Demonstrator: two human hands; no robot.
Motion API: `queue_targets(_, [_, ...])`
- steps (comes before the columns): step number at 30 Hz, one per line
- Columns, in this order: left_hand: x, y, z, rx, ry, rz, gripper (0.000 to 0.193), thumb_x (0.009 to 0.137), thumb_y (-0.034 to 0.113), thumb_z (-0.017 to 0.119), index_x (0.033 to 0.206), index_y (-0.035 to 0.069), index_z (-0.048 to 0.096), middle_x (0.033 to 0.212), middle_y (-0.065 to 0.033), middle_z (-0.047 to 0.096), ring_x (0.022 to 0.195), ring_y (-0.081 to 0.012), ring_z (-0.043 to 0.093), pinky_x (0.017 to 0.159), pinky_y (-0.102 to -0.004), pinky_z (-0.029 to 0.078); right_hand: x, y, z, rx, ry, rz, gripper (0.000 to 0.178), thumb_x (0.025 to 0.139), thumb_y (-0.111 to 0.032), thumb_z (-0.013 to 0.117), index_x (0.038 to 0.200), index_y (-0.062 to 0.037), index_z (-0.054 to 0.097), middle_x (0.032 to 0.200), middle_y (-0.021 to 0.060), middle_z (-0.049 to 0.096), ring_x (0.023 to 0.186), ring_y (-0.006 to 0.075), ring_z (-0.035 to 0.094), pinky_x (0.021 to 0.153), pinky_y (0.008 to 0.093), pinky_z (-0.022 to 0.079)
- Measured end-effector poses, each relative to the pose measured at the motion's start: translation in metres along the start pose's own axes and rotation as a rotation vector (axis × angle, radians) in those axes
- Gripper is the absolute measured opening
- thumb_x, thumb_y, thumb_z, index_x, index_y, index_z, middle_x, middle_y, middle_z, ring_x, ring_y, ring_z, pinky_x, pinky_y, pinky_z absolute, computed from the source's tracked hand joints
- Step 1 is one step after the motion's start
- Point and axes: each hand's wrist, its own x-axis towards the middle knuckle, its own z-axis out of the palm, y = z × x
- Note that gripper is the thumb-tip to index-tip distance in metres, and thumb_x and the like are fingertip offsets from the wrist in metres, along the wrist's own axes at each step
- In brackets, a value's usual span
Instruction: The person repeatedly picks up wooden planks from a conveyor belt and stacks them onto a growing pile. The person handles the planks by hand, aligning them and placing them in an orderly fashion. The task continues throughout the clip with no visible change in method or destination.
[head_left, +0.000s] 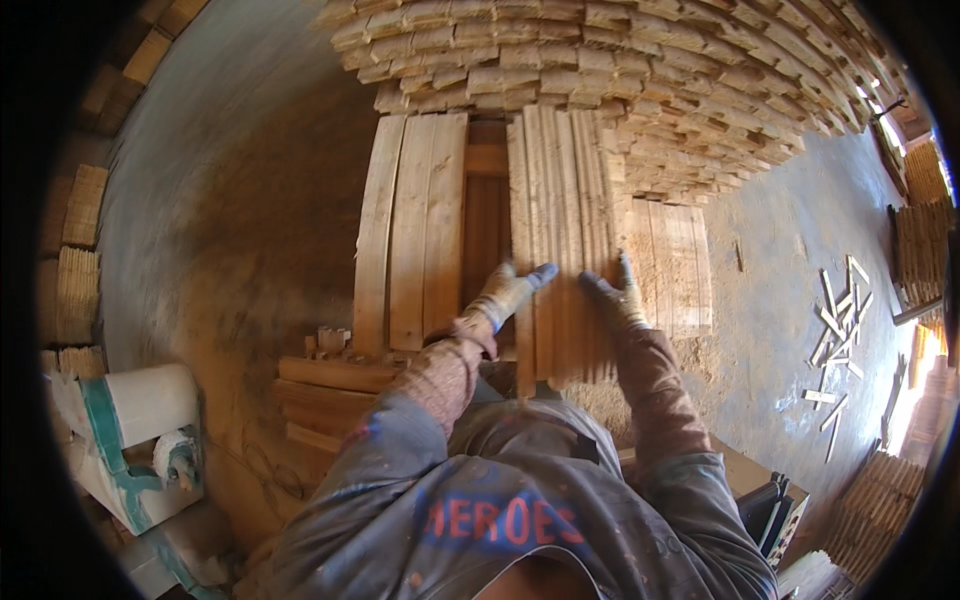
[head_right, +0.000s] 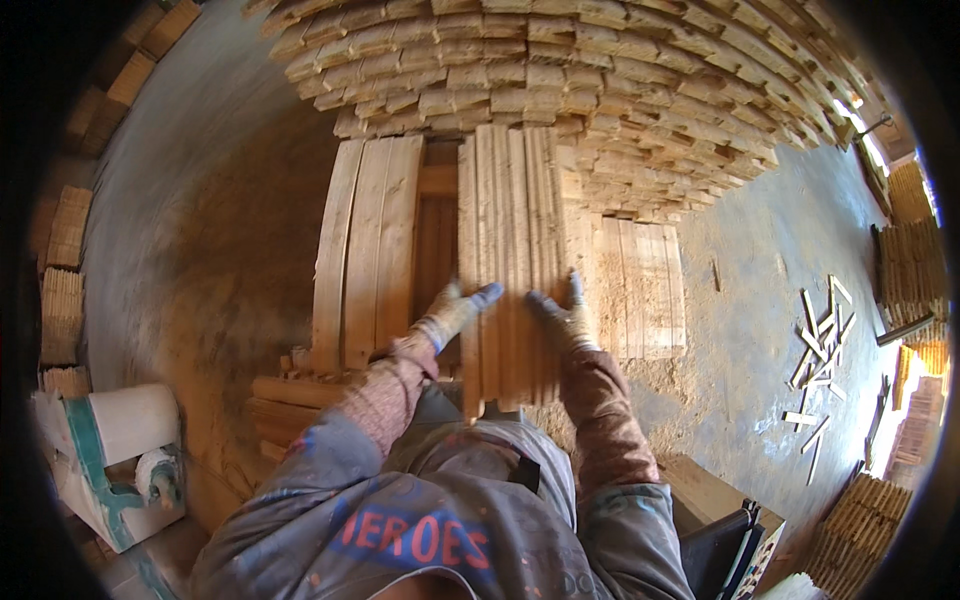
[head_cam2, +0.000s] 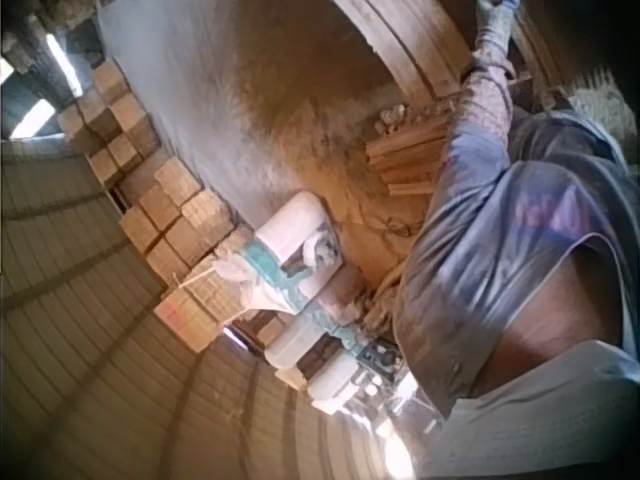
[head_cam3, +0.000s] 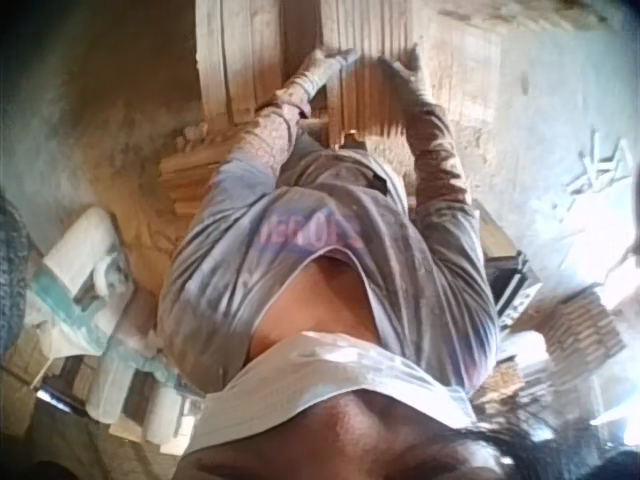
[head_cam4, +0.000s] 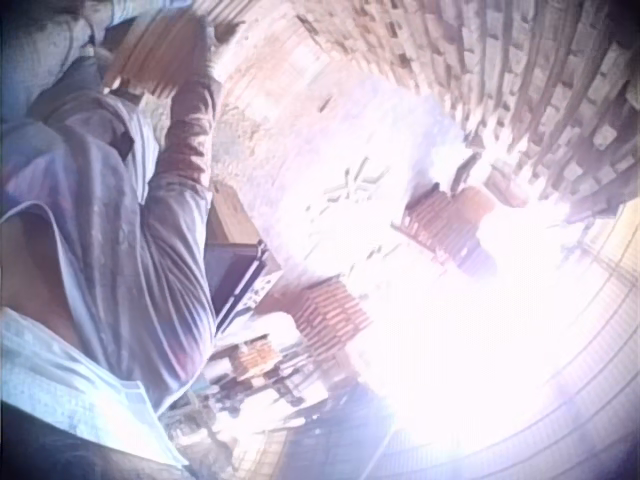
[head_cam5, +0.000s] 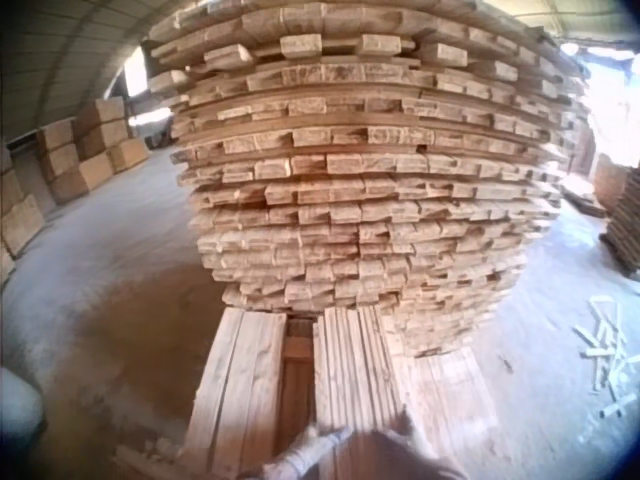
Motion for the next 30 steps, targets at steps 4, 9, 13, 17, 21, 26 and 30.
queue_targets(4, [-0.011, 0.062, 0.019, 0.011, -0.005, -0.132, 0.100, 0.081, 0.052, 0.084, 0.151, -0.001, 0.035, 0.150, -0.0240, 0.046, 0.139, -0.0364, 0.046, 0.117, -0.0400, 0.039, 0.031, 0.027, -0.053, -0.601, 0.166, -0.035, 0.109, 0.080, -0.042, 0.088, 0.161, -0.0061, 0.024, 0.154, 0.0233, 0.044, 0.138, 0.0346, 0.048, 0.111, 0.0425, 0.043])
queue_targets(9, [-0.055, 0.066, -0.108, 0.422, 0.412, 0.501, 0.101, 0.086, 0.056, 0.077, 0.158, 0.004, 0.027, 0.155, -0.0272, 0.041, 0.143, -0.0433, 0.041, 0.115, -0.0457, 0.041, -0.016, -0.034, 0.086, -0.962, 0.240, -0.527, 0.098, 0.086, -0.051, 0.078, 0.158, -0.0060, 0.030, 0.152, 0.0279, 0.042, 0.141, 0.0440, 0.042, 0.115, 0.0490, 0.037])
queue_targets(13, [-0.039, 0.030, -0.242, 0.790, 0.840, 0.066, 0.095, 0.090, 0.055, 0.071, 0.159, 0.006, 0.028, 0.147, -0.0301, 0.051, 0.135, -0.0430, 0.051, 0.108, -0.0468, 0.045, -0.002, 0.021, 0.215, -0.814, 0.044, -0.277, 0.094, 0.087, -0.052, 0.076, 0.156, -0.0058, 0.033, 0.149, 0.0283, 0.048, 0.138, 0.0416, 0.048, 0.113, 0.0476, 0.042])
queue_targets(17, [-0.025, 0.001, -0.289, 0.386, 0.545, -0.022, 0.090, 0.088, 0.055, 0.073, 0.153, 0.002, 0.039, 0.134, -0.0254, 0.062, 0.123, -0.0384, 0.061, 0.105, -0.0452, 0.047, 0.049, 0.088, 0.269, -0.990, 0.197, 0.174, 0.090, 0.086, -0.060, 0.073, 0.151, -0.0055, 0.042, 0.142, 0.0242, 0.058, 0.131, 0.0415, 0.056, 0.109, 0.0479, 0.045])
queue_targets(21, [-0.044, -0.041, -0.329, -0.097, 0.343, 0.035, 0.062, 0.088, 0.041, 0.080, 0.130, -0.002, 0.063, 0.113, -0.0089, 0.072, 0.100, -0.0196, 0.065, 0.091, -0.0337, 0.053, 0.021, 0.103, 0.271, -0.293, 0.018, -0.132, 0.035, 0.100, -0.021, 0.069, 0.127, -0.0003, 0.060, 0.107, 0.0023, 0.069, 0.090, 0.0085, 0.061, 0.081, 0.0244, 0.051])
queue_targets(26, [-0.085, -0.008, -0.309, -0.092, 0.459, 0.016, 0.048, 0.092, 0.032, 0.077, 0.126, 0.000, 0.064, 0.109, -0.0042, 0.069, 0.096, -0.0145, 0.062, 0.085, -0.0302, 0.052, 0.019, 0.097, 0.312, -0.990, 0.146, 0.003, 0.092, 0.086, -0.046, 0.082, 0.150, 0.0047, 0.040, 0.123, 0.0151, 0.067, 0.114, 0.0248, 0.064, 0.100, 0.0352, 0.051])
queue_targets(30, [-0.062, -0.040, -0.313, -0.118, 0.384, 0.109, 0.046, 0.092, 0.031, 0.075, 0.124, 0.001, 0.061, 0.108, -0.0057, 0.069, 0.095, -0.0157, 0.062, 0.086, -0.0312, 0.052, 0.040, 0.101, 0.326, -0.074, -0.298, 0.147, 0.091, 0.074, -0.029, 0.092, 0.144, 0.0076, 0.045, 0.112, 0.0114, 0.071, 0.104, 0.0201, 0.068, 0.092, 0.0347, 0.055])
